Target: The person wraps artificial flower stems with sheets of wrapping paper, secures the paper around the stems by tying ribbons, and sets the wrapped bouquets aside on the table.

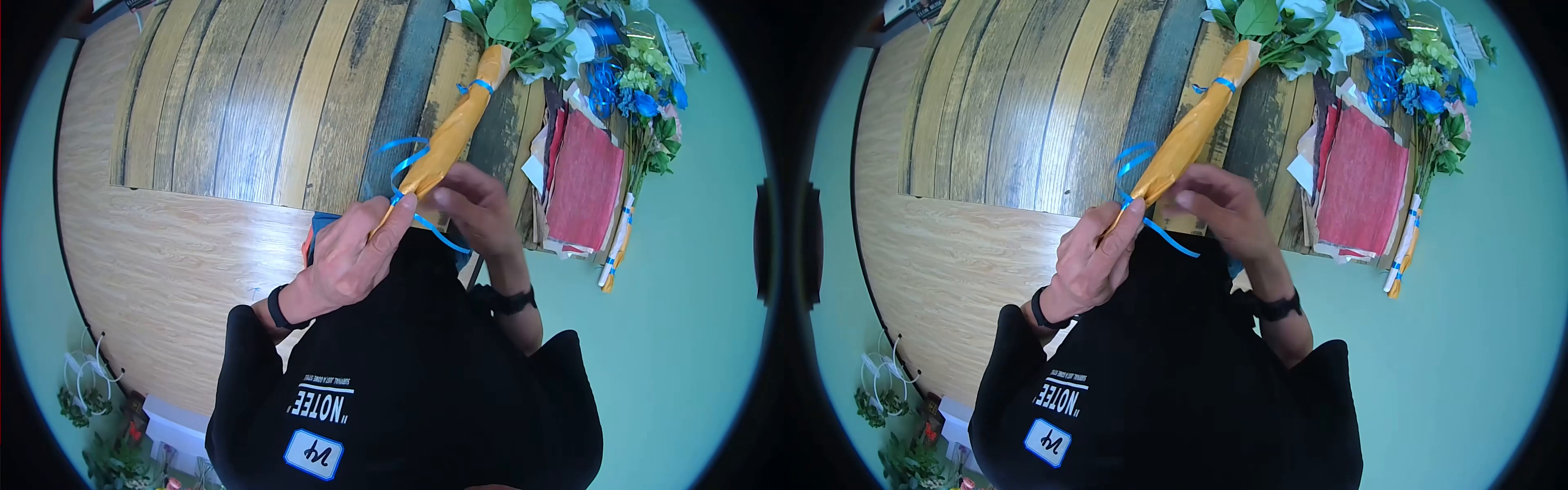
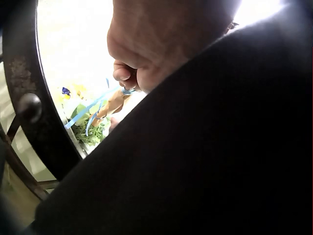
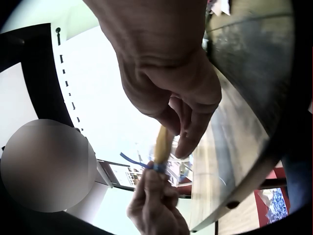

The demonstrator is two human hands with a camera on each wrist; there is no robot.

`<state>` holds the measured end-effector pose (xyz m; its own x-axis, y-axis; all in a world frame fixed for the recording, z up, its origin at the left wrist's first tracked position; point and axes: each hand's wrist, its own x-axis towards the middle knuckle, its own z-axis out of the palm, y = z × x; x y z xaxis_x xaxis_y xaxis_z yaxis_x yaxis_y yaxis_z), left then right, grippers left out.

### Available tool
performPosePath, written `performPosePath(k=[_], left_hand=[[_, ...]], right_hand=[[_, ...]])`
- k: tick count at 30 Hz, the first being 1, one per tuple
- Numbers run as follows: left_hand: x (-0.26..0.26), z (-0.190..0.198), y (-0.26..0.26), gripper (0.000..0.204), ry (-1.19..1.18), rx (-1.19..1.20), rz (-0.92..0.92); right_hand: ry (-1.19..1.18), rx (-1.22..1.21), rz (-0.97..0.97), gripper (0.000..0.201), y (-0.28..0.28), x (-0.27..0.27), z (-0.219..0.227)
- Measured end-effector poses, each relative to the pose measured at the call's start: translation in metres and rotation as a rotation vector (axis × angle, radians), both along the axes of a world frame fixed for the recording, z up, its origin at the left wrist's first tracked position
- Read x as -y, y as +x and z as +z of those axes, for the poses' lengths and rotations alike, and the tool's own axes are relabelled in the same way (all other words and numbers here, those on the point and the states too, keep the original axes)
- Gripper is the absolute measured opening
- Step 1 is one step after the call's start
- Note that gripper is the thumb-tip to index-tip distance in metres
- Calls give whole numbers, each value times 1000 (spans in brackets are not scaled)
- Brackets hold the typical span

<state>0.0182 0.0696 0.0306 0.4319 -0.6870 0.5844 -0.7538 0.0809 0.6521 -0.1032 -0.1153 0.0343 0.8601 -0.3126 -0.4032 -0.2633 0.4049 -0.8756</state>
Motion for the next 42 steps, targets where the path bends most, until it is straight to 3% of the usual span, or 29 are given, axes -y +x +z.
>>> performPosePath(k=[2,3,8,12,14,15,18,20,24,26,27,29,33,36,38,42], left_hand=[[1,10,-1,50,6,-59,27],[1,16,-1,50,3,-50,27],[1,31,-1,46,-1,-160,101],[3,28,-8,46,-38,-192,101],[3,33,-5,42,-38,-256,101],[3,33,-5,42,-39,-258,103],[3,33,-3,41,-53,-269,108],[1,31,-1,41,-50,-267,101],[-1,31,1,41,-61,-290,83],[-4,30,3,41,-30,-292,98],[-5,30,5,41,-31,-292,98],[-5,28,9,41,-70,-312,103],[-7,23,15,40,-66,-266,106],[-6,22,21,39,-55,-253,125],[-6,17,24,38,-45,-201,159],[-7,6,25,47,-4,-93,152]], right_hand=[[26,249,-12,25,15,-8,-15],[24,258,-11,25,19,-7,-27],[387,601,204,26,50,-12,-47],[550,579,316,28,65,-20,-59],[642,793,316,29,78,-29,-57],[642,790,318,29,82,-29,-54],[582,778,359,30,90,-29,-43],[356,736,362,32,94,-27,-40],[190,696,412,31,85,-16,-43],[-124,555,417,26,79,-11,-37],[-125,555,417,26,75,-13,-35],[116,364,265,14,66,-19,-30],[86,364,114,15,50,-26,-29],[-69,239,107,21,34,-22,-23],[-304,135,157,21,22,-16,-12],[-314,61,127,19,3,-13,19]])
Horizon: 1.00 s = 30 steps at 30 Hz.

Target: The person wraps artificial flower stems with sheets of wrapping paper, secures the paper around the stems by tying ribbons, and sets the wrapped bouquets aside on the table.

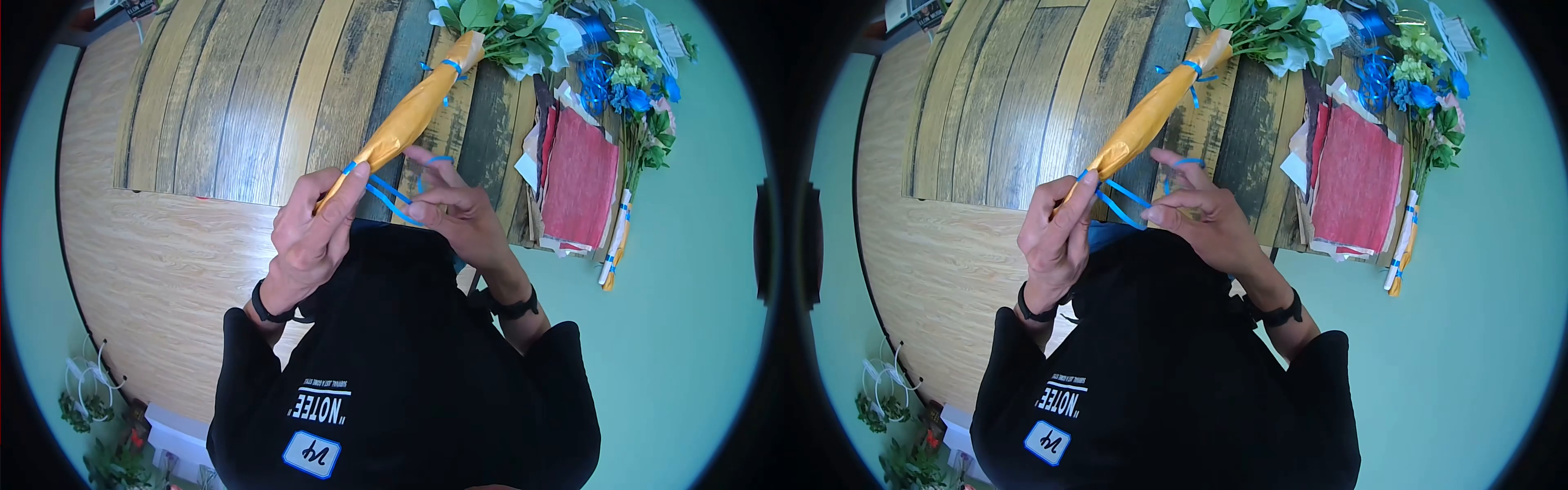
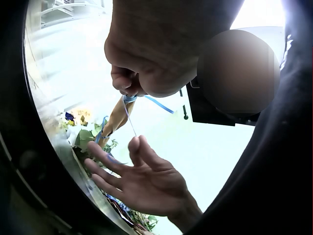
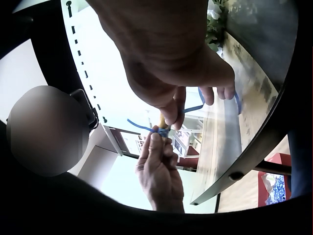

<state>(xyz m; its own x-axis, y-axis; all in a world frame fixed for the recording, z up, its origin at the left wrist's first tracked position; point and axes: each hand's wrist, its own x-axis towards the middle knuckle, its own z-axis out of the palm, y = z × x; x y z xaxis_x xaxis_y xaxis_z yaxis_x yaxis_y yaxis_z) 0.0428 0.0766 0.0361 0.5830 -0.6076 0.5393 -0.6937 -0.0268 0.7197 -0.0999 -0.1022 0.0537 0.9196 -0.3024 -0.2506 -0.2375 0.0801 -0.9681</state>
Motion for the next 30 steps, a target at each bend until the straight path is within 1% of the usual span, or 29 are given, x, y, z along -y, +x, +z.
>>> performPosePath(k=[1,2,3,5,6,7,8,12,14,15,17,18,21,23,24,28,30], left_hand=[[0,-2,0,47,1,1,-6],[1,-3,0,50,9,61,-31],[1,-5,1,52,16,120,-55],[1,-10,1,54,31,166,-85],[1,-11,1,55,46,211,-108],[0,-12,1,55,46,212,-114],[0,-12,1,55,66,266,-157],[1,-16,0,55,58,397,-256],[2,-16,-1,55,45,440,-262],[3,-16,-1,56,32,483,-265],[1,-18,-1,55,34,498,-280],[0,-18,-1,55,35,513,-295],[1,-17,-1,54,28,506,-321],[3,-13,-2,55,25,510,-315],[3,-12,-2,55,21,515,-311],[0,-16,-6,58,68,456,-303],[0,-17,-9,61,81,400,-271]], right_hand=[[-82,-16,3,17,-6,2,3],[-165,-33,4,15,-11,3,6],[-165,-32,-3,15,-14,4,13],[-585,-33,-8,12,-18,3,35],[-584,-34,-14,12,-18,2,44],[-617,-44,33,11,-18,1,53],[-650,-55,79,11,-18,1,60],[-725,19,70,10,-8,0,76],[-822,82,49,10,-1,4,80],[-822,83,48,10,3,5,80],[-721,155,31,14,12,6,78],[-721,155,31,14,16,7,77],[-712,143,71,13,29,8,75],[-683,149,149,12,38,9,72],[-680,149,152,12,43,9,71],[-710,193,183,18,63,12,71],[-720,213,189,20,72,14,71]])
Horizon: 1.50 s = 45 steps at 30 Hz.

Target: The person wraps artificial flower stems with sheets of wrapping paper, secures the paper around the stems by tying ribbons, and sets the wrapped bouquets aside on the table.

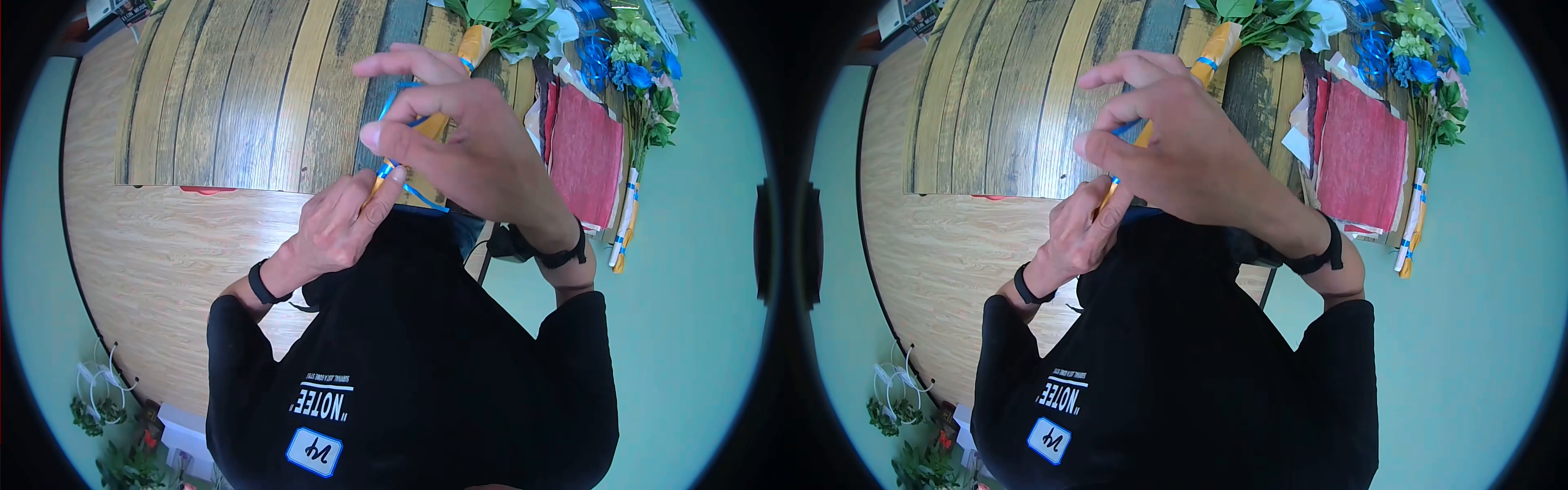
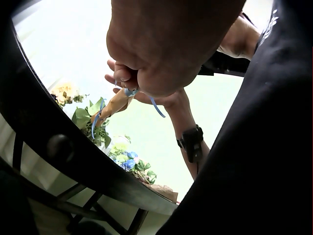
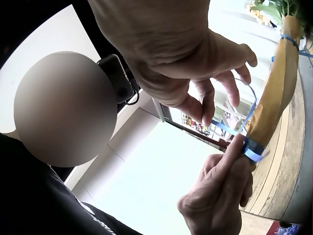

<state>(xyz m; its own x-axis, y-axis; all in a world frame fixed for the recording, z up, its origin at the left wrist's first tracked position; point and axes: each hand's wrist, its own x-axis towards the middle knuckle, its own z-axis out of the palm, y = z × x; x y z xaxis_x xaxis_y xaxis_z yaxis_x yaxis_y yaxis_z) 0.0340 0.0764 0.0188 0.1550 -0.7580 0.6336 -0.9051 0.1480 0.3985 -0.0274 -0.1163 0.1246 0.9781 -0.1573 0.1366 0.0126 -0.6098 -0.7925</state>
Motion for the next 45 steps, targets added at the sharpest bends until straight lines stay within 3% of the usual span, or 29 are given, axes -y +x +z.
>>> performPosePath(k=[9,11,15,18,20,22,24,26,28,30,31,33,37,39,43,45], left_hand=[[3,-4,-13,63,-8,-79,62],[4,-2,-17,63,-9,-112,88],[5,-4,-18,60,-11,-119,96],[6,-5,-20,60,-17,-114,93],[6,-4,-20,60,-16,-125,94],[6,-4,-19,60,-17,-136,100],[6,-3,-19,59,-15,-185,103],[6,-4,-18,59,-36,-226,97],[7,-2,-19,59,-57,-265,86],[8,3,-20,59,-51,-351,111],[7,4,-21,59,-50,-350,114],[7,8,-23,57,0,-374,118],[8,16,-28,57,1,-356,131],[8,25,-29,56,0,-369,152],[6,33,-28,55,-26,-384,196],[6,40,-25,53,-19,-423,208]], right_hand=[[60,-48,192,27,61,12,-20],[117,-215,267,33,76,20,-30],[217,-257,285,31,96,24,-45],[182,-464,153,38,102,25,-50],[37,-227,-29,36,95,23,-47],[-204,555,-429,39,79,-6,-32],[145,309,-100,26,34,41,-22],[466,21,-280,16,-21,35,6],[626,-164,-298,18,-67,40,-3],[749,-335,-328,17,-100,32,-27],[749,-335,-326,17,-104,27,-36],[767,-554,-305,17,-106,8,-52],[874,-372,-246,18,-89,7,-98],[992,-5,21,18,-76,14,-136],[1172,64,14,17,-32,-2,-137],[1493,47,168,15,-20,-4,-136]])
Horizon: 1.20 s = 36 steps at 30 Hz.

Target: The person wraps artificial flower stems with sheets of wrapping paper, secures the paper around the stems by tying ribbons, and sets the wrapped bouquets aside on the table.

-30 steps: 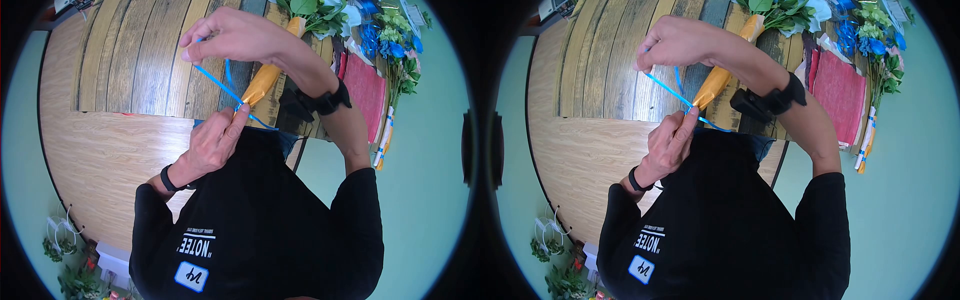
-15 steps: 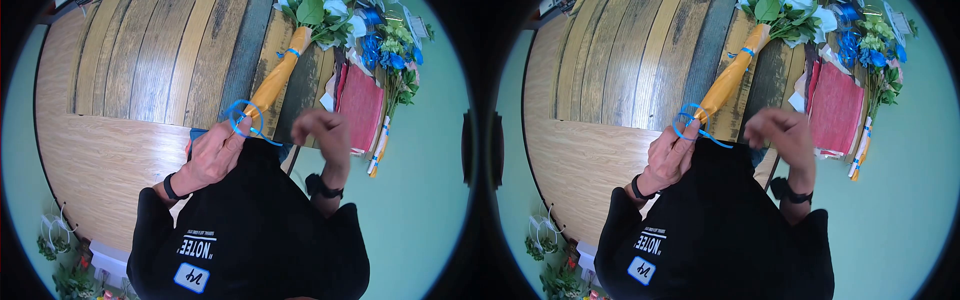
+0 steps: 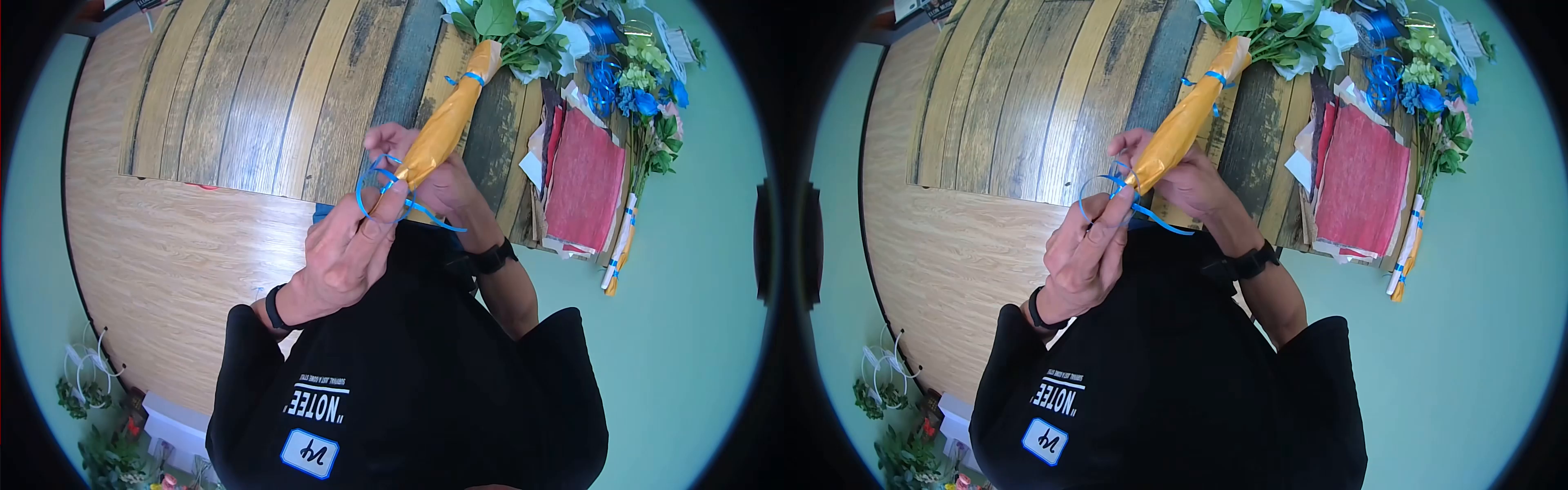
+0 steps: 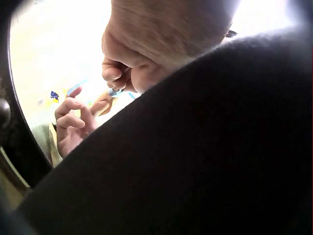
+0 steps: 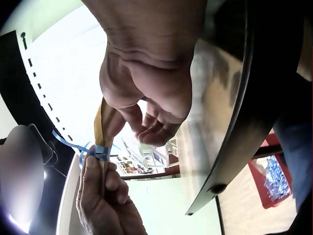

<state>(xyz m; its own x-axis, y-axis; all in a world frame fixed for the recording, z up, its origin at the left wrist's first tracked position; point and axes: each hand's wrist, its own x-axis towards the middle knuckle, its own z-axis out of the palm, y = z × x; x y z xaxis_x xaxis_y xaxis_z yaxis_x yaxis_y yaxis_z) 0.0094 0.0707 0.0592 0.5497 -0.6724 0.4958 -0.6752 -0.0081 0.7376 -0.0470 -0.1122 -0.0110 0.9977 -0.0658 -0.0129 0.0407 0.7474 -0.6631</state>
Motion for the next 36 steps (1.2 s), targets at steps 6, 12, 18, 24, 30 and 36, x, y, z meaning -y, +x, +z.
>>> performPosePath(k=[6,12,18,24,30,36], left_hand=[[-1,12,1,49,26,-48,-29],[-1,17,8,47,-22,-106,-24],[-4,22,9,44,6,-151,-42],[0,25,8,43,-38,-159,-42],[0,28,10,41,-19,-167,-44],[1,20,14,38,-73,-119,-85]], right_hand=[[104,310,72,11,31,-15,-2],[118,461,207,15,52,-22,-2],[80,504,257,21,56,-21,7],[166,553,290,25,58,-24,10],[77,527,296,30,59,-19,11],[113,511,294,32,59,-23,12]])
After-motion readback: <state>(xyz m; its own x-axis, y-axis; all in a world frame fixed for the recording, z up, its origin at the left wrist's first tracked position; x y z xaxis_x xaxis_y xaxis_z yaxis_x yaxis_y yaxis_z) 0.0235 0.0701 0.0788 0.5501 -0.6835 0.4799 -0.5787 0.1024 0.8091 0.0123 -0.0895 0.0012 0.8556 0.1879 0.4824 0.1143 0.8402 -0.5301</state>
